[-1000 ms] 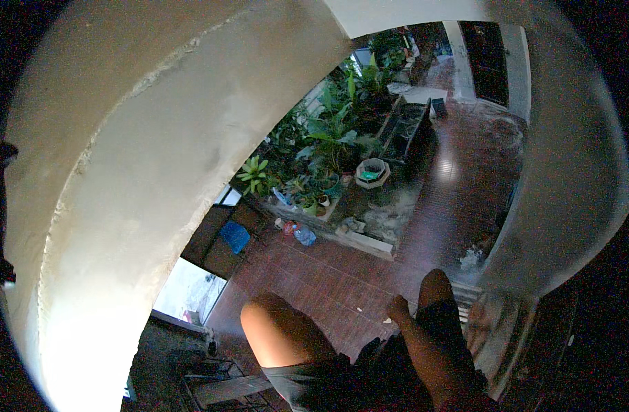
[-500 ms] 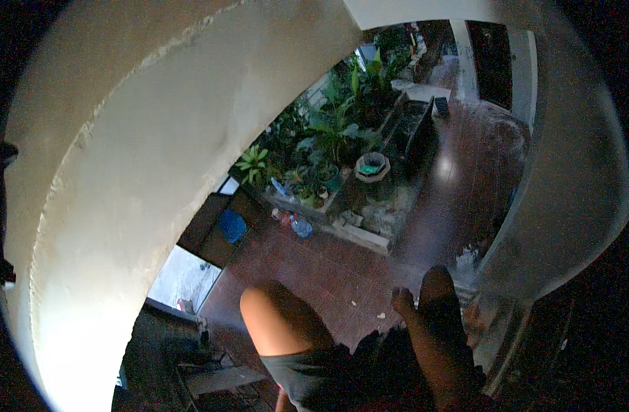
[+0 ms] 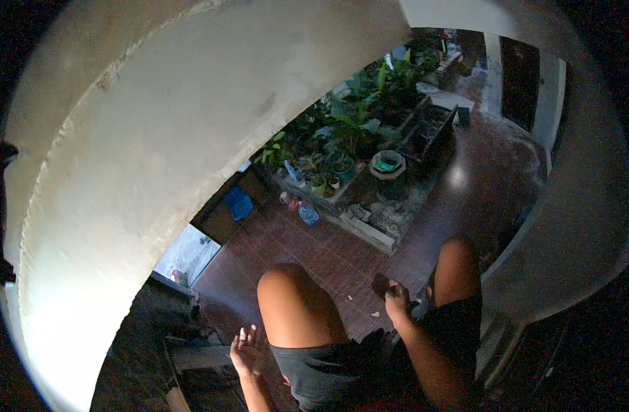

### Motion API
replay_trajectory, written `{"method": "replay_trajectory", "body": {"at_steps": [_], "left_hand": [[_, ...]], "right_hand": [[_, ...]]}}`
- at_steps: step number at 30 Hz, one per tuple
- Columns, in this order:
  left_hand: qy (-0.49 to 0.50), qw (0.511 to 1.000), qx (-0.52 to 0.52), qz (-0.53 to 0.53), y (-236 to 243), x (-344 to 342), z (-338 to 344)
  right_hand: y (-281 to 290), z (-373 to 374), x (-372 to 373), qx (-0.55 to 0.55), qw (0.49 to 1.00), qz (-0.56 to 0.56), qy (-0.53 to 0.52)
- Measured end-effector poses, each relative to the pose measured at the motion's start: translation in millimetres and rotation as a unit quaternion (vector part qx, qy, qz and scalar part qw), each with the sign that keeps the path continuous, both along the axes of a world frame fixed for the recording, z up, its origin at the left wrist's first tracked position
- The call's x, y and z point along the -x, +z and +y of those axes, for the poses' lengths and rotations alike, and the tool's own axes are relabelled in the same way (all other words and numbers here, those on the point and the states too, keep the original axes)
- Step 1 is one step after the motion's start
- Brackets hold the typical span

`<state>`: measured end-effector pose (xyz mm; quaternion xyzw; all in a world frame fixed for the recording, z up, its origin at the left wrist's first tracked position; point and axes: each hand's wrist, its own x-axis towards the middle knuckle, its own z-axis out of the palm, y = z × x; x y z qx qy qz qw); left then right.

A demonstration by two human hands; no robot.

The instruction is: The person smooths a curved wall surface using a sanding block held in the right hand while standing on a ladder. The left hand occasionally steadies the wall or the ladder. The person repeatedly rubs the sanding block along the wall's edge and surface.

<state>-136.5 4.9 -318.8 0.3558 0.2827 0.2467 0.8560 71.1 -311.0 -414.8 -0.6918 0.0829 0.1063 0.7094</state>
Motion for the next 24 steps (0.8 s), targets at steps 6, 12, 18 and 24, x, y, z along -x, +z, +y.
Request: {"method": "replay_trajectory", "body": {"at_steps": [6,12,18,24], "left_hand": [[0.02,0.984,-0.177,-0.019,54,-23,-25],[0.02,0.875,-0.483,-0.019,132,-45,-46],[0.15,0.543,-0.823,0.075,238,-115,-62],[0.206,0.202,-0.93,0.226,303,-177,-70]], "right_hand": [[-5,19,11,0.031,0.997,0.028,-0.061],[-30,15,-7,-0.053,0.998,-0.014,-0.001],[-54,18,-23,-0.14,0.99,-0.016,-0.009],[-12,23,-9,-0.139,0.99,0.02,0.031]]}}
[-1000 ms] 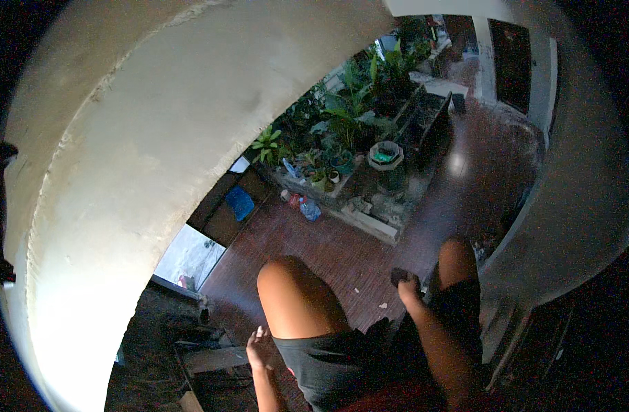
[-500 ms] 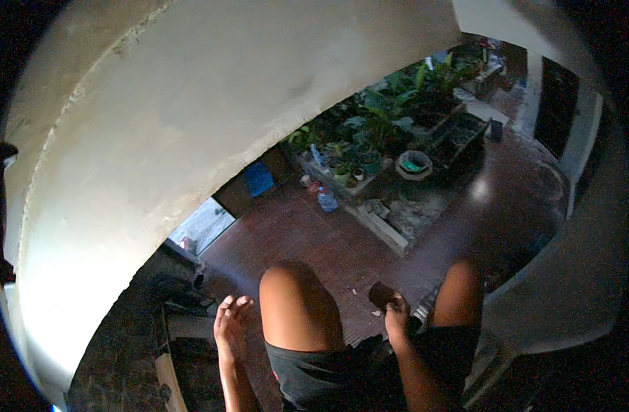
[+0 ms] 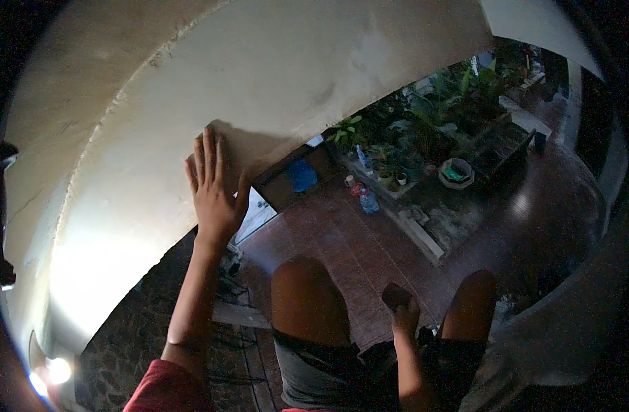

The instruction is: The person smooths a curved wall surface using a sanding block held in the right hand while standing on a ladder. The left hand occasionally steadies the wall or the ladder. The person repeatedly rubs the sanding block along the wall's edge and surface.

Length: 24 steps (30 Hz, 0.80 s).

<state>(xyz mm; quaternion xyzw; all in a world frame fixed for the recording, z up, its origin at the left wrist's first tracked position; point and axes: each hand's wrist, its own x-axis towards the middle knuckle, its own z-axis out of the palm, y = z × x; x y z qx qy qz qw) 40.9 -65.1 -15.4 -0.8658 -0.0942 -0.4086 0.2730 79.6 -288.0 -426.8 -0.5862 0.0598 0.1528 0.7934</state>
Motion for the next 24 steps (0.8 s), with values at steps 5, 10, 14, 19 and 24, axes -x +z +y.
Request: {"method": "replay_trajectory", "body": {"at_steps": [5,10,14,19,24], "left_hand": [[0.067,0.997,-0.031,-0.008,5,-15,0],[0.055,0.997,-0.046,-0.038,11,-21,3],[0.05,0.997,-0.047,-0.035,15,-23,6],[0.049,0.997,-0.065,-0.016,29,-20,8],[0.066,0.994,-0.085,-0.009,36,-22,8]], "right_hand": [[48,-3,8,0.105,0.993,0.033,0.046],[62,3,18,0.128,0.988,0.041,0.078],[61,12,27,0.142,0.978,0.009,0.155],[61,25,36,0.207,0.965,0.012,0.16],[53,31,36,0.163,0.975,0.037,0.146]]}}
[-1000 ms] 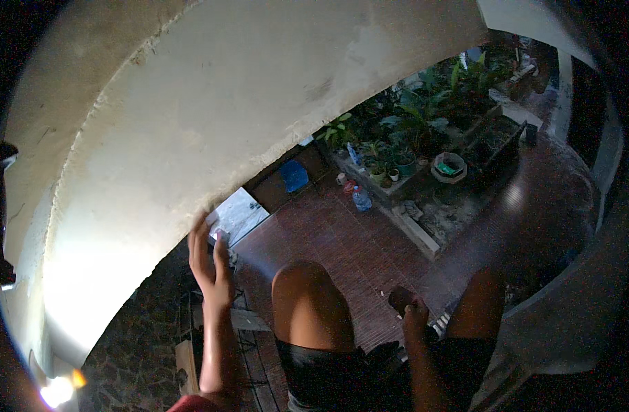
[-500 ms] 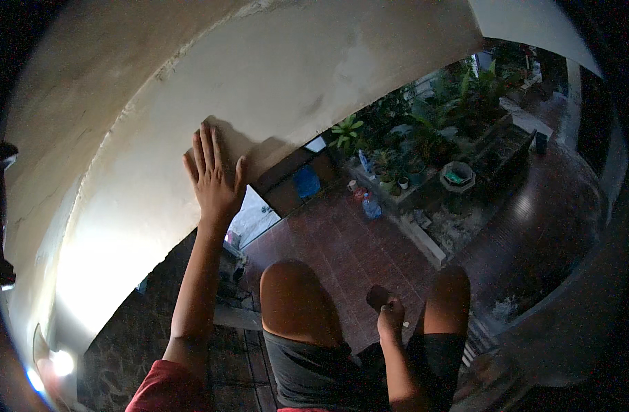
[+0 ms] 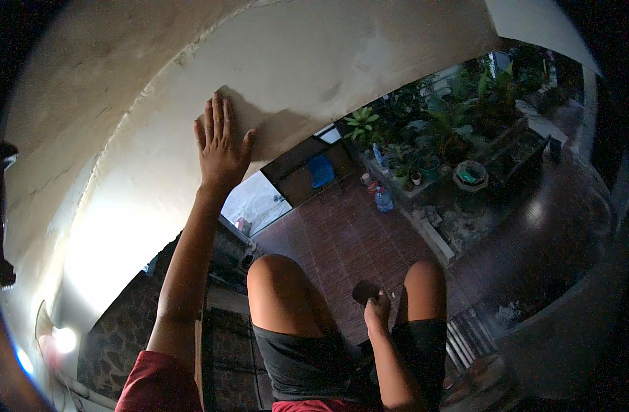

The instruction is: The person smooths a curved wall surface using a sanding block held in the right hand while standing on a ladder. The left hand occasionally steadies the wall or the ladder. The person repeatedly rubs the sanding block along the wall's edge and surface.

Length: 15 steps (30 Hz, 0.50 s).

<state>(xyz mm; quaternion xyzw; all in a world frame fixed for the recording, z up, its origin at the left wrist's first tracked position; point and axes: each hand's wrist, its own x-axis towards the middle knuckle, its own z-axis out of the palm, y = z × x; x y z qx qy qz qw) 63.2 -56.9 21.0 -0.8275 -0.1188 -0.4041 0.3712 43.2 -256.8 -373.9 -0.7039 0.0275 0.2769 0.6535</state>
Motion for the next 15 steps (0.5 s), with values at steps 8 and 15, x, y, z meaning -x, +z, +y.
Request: {"method": "replay_trajectory", "body": {"at_steps": [8,15], "left_hand": [[-0.093,0.995,0.038,-0.016,-9,1,-5],[-0.336,0.913,0.181,0.146,-47,-7,-40]], "right_hand": [[-19,3,-7,0.058,0.997,-0.045,0.008],[-20,4,-8,-0.016,0.988,-0.105,-0.109]]}}
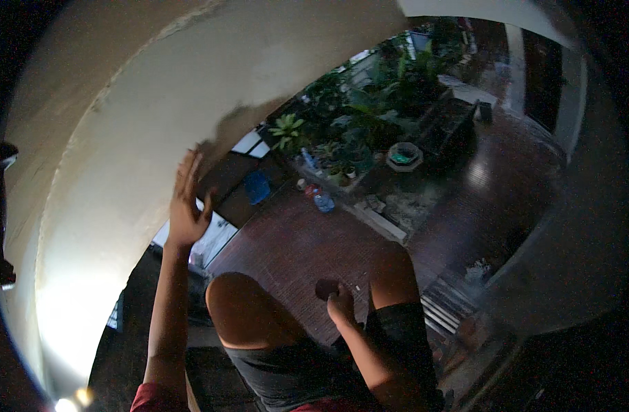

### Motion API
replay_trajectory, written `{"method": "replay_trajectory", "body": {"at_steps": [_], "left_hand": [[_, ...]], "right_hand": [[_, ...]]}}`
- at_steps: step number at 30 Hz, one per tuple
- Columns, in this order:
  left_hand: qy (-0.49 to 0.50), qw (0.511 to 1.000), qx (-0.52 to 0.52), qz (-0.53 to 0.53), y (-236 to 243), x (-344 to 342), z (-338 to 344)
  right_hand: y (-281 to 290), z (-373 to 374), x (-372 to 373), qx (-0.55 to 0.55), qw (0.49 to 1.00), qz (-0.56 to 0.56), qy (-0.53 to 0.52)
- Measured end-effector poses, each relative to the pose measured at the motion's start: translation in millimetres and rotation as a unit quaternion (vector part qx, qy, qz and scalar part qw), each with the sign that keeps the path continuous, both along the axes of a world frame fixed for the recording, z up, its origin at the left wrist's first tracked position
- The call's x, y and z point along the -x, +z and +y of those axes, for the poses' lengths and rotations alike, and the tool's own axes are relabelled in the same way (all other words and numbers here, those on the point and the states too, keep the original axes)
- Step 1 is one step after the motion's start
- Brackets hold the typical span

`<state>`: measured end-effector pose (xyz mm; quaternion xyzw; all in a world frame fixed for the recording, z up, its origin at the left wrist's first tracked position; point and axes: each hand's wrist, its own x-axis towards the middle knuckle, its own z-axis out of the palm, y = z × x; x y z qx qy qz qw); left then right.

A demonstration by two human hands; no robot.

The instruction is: The person smooths a curved wall surface using a sanding block held in the right hand while standing on a ladder. The left hand occasionally steadies the wall or the ladder. The person repeatedly rubs the sanding block along the wall's edge and surface.

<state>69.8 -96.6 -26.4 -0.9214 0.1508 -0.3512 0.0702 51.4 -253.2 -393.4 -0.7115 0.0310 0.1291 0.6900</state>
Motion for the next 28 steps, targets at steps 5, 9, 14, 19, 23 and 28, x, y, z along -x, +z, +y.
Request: {"method": "replay_trajectory", "body": {"at_steps": [5,9,14,19,23,28], "left_hand": [[-0.046,0.944,0.125,0.302,-31,-22,-22],[-0.088,0.901,0.248,0.345,-52,-54,-8],[-0.088,0.858,0.439,0.251,-93,-72,52],[-0.084,0.665,0.742,0.023,-108,-67,129],[-0.435,0.42,0.779,-0.166,-88,-51,165],[-0.458,0.269,0.821,-0.212,-84,-43,220]], "right_hand": [[-19,-1,2,0.064,0.998,-0.02,0.007],[-29,-6,-1,-0.046,0.998,-0.044,0.03],[-24,-13,-15,-0.1,0.991,-0.085,-0.041],[-30,-26,-26,-0.024,0.992,-0.063,-0.109],[-36,-32,-25,-0.102,0.987,0.011,-0.122],[-19,-32,-23,-0.016,0.976,-0.09,-0.199]]}}
